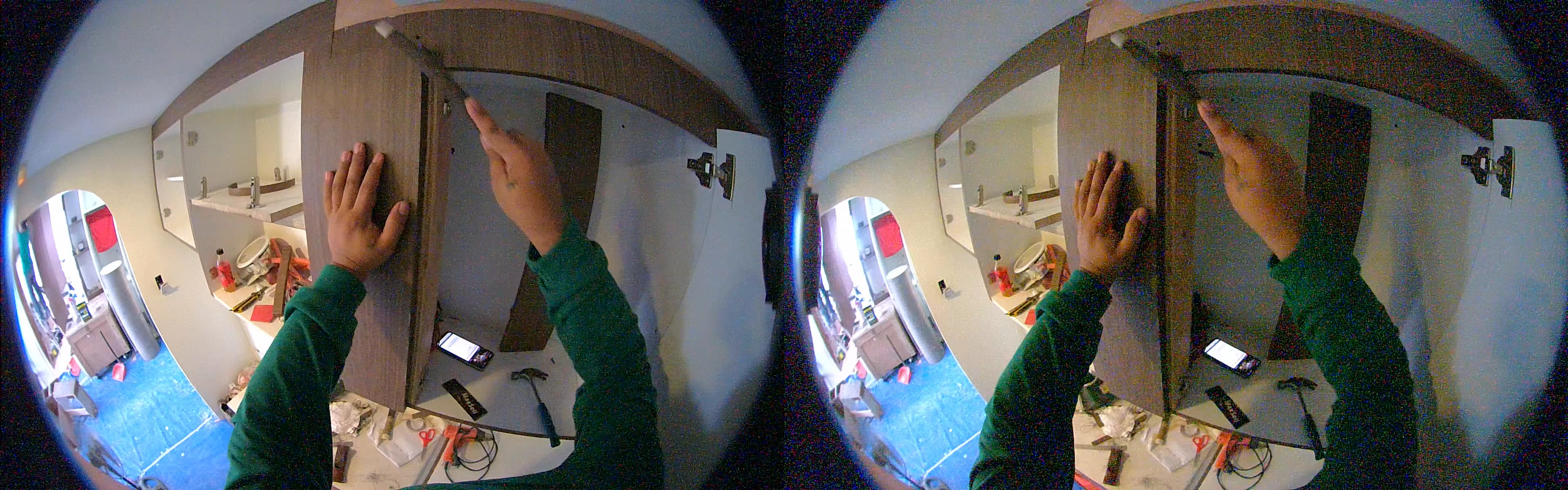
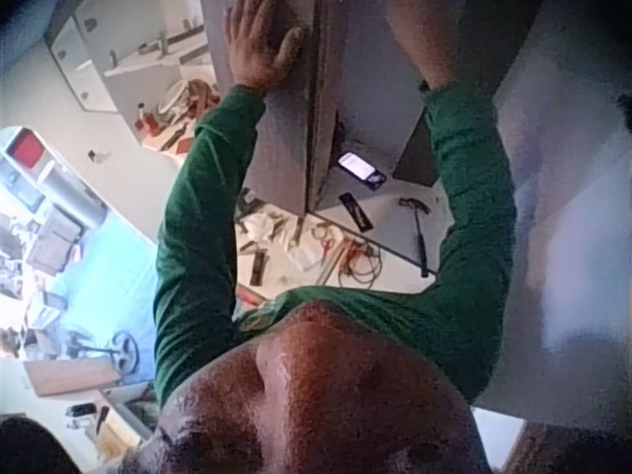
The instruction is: The person aligns a wooden cabinet door to its frame and uses a hammer to tap a small wooden block along the edge, likely to seat a hinge or adjust fit. The person repeatedly taps the block at different points along the door edge while holding the door steady.
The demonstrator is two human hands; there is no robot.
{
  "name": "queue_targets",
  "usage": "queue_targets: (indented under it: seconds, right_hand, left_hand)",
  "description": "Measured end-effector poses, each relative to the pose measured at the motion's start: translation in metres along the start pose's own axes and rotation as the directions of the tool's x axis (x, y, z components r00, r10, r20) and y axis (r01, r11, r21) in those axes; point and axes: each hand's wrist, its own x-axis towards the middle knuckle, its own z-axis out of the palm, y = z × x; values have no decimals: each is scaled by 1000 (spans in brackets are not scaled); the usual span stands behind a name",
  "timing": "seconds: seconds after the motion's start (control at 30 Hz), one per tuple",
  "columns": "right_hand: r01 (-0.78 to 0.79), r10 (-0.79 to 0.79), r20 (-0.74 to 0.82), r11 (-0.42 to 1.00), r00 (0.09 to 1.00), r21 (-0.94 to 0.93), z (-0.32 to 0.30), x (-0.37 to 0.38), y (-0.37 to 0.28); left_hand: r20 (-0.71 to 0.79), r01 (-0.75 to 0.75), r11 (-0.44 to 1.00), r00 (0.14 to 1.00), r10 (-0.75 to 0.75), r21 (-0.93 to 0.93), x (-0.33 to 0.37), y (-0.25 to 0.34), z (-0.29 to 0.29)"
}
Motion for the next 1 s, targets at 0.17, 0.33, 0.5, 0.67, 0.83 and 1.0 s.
queue_targets:
  seconds: [0.17, 0.33, 0.5, 0.67, 0.83, 1.0]
  right_hand:
    - [-67, 75, 103, 995, 992, -78, -14, -22, 10]
    - [-90, 92, 75, 995, 993, -31, 3, 32, 3]
    - [4, -2, -33, 998, 999, 62, 6, 49, -9]
    - [-12, 15, 49, 998, 999, -70, -13, -7, -2]
    - [83, -83, 3, 995, 997, -47, 2, 13, 7]
    - [105, -104, -52, 994, 993, 17, 19, 50, 2]
  left_hand:
    - [-1, 9, 1000, 1000, -9, -19, -1, 1, 0]
    - [7, 23, 1000, 1000, -23, -18, -1, 2, -1]
    - [5, 18, 1000, 1000, -18, -24, 0, 2, -2]
    - [-9, 21, 999, 1000, -22, -39, 0, 2, -1]
    - [-17, 18, 999, 1000, -19, -43, 0, 2, 0]
    - [3, 28, 999, 1000, -28, -23, -1, 2, -3]
